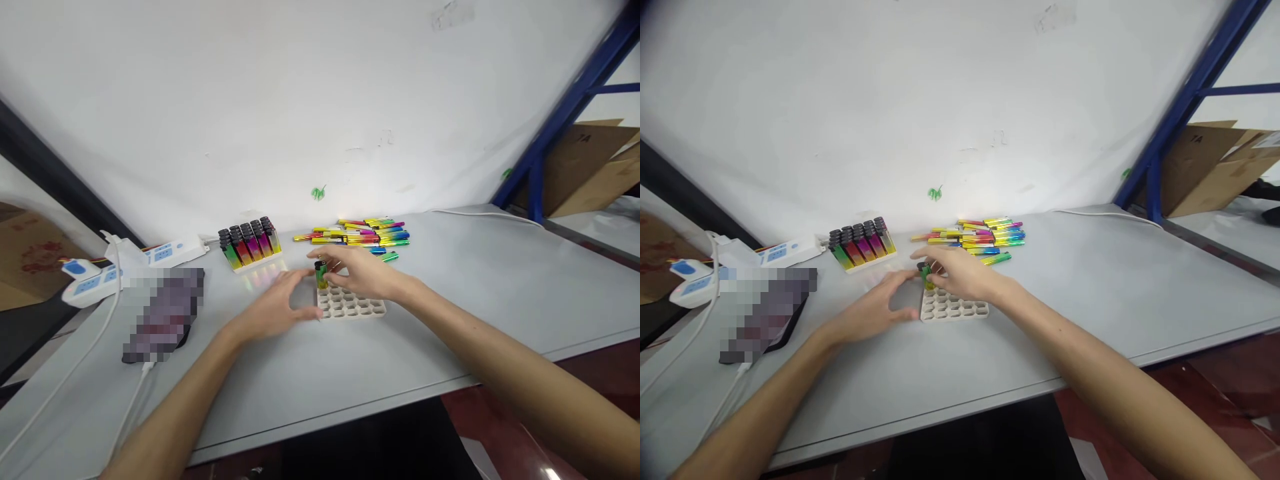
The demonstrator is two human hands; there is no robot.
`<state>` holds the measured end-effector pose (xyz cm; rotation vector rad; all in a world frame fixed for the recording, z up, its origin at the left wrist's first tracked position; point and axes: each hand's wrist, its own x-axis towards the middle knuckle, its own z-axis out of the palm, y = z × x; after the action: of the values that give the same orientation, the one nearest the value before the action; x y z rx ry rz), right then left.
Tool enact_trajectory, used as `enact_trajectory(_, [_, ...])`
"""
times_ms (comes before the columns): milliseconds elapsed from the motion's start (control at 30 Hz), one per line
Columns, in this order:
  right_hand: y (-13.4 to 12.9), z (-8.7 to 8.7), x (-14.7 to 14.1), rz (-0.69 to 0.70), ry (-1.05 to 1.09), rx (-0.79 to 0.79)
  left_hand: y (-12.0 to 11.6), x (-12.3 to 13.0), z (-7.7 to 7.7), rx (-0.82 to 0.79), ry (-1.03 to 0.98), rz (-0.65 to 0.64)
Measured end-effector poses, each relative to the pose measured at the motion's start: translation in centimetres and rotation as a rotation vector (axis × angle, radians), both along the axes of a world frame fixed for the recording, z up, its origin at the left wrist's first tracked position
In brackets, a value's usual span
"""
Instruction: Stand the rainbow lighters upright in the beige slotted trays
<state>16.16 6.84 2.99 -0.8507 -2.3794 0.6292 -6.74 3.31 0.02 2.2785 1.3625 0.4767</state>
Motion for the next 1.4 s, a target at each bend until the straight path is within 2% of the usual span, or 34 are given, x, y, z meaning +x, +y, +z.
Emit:
enact_trajectory(100, [-0.1,-0.7,1.1,-0.091,0.081,0.007,1.4,-1.5,-0.7,0.228,0.14,0.21])
enact_trajectory(200, [0.8,-1.5,3.5,-0.247,0.145,0.07,2.4,-2.8,-1.4,0.303,0.336,0.405])
enact_trajectory(300, [2.0,-2.4,7.0,-0.405,0.128,0.152,2.9,-3.3,-1.8,0.303,0.413,0.47])
enact_trajectory(433, [2.8,-3.4,11.3,-0.552,0.043,0.151,3.6,-3.9,-2.0,0.261,0.406,0.511])
enact_trajectory(600, [2.6,-4.3,13.1,-0.523,-0.034,0.152,5.2,-4.7,-1.8,0.237,0.405,0.537])
enact_trajectory(767, [2.3,-4.8,11.8,-0.439,-0.217,0.259,6.5,-5.1,-1.4,0.224,0.419,0.542])
enact_trajectory(900, [2.3,-5.2,11.1,-0.483,-0.274,0.256,6.8,-4.5,-1.1,0.248,0.403,0.551])
enact_trajectory(1033, [2.5,-5.4,11.3,-0.593,-0.287,0.212,5.9,-2.4,-0.9,0.348,0.312,0.509])
enact_trajectory(1133, [2.6,-5.1,12.0,-0.615,-0.274,0.148,4.4,-0.6,-0.4,0.363,0.188,0.39])
enact_trajectory(1167, [2.6,-4.9,12.2,-0.614,-0.242,0.118,3.9,0.0,-0.2,0.345,0.066,0.319])
enact_trajectory(1233, [2.5,-4.4,12.6,-0.618,-0.094,-0.005,2.9,0.9,0.2,0.254,-0.074,0.19])
enact_trajectory(1300, [2.4,-3.9,12.7,-0.59,0.159,-0.215,2.2,1.6,0.5,0.165,-0.122,0.097])
enact_trajectory(1400, [2.1,-3.4,12.2,-0.415,0.588,-0.496,1.7,2.3,0.5,0.109,-0.106,0.033])
